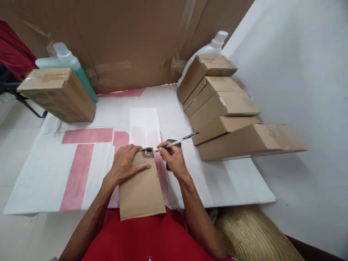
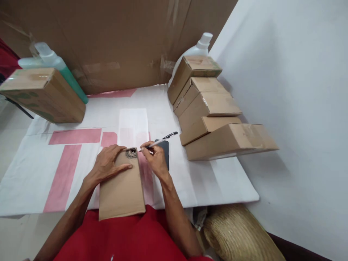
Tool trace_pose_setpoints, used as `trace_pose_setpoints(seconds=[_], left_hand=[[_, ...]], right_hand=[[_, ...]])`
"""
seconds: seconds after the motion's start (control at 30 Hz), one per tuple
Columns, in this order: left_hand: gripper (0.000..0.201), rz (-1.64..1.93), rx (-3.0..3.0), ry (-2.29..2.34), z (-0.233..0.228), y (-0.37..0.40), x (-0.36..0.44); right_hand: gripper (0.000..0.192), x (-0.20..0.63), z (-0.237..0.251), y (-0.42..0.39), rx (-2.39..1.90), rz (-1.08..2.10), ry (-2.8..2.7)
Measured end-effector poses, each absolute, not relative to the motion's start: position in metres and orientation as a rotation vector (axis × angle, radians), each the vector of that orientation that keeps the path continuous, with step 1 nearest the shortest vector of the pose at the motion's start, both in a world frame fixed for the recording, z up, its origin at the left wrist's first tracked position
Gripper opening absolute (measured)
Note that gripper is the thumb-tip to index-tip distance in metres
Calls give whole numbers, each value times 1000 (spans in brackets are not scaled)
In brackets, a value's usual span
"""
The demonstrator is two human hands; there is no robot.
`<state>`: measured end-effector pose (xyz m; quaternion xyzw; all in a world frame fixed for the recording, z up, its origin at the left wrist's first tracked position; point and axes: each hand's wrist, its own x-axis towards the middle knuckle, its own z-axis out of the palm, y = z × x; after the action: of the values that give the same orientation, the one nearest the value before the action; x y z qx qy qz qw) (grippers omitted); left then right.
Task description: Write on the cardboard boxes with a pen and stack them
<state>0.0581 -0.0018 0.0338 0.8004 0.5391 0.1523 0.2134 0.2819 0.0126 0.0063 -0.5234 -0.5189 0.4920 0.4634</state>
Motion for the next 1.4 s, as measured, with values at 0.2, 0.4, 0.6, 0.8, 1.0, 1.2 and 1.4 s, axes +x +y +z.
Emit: trace_pose_setpoints(seconds=[0.2,0.4,0.6,0.8,1.0,1.2,1.4], left_hand=[[60,450,2235,1484,31,-2,56],[59,444,2238,1479,28,-1,55],[58,450,2245,1485,29,-1,55],[57,450,2245,1483,29,-1,54],[56,437,2235,1495,30,-1,55],[58,437,2219,1506,32,-2,56],[58,443,2245,1497,31,-3,56]], right_hand=[[42,293,-9,39,-1891,1007,-1559],[34,270,-6,35,-2239,925,-1828],[33,281,3,24,-2298,850,-1850],[58,316,-7,-1,-2586,588,-1685],[63,324,-23,1,-2508,772,-1433],[39,329,-34,-5,-1960,1132,-1011],[49,317,6,-34,-1286,1475,-616]])
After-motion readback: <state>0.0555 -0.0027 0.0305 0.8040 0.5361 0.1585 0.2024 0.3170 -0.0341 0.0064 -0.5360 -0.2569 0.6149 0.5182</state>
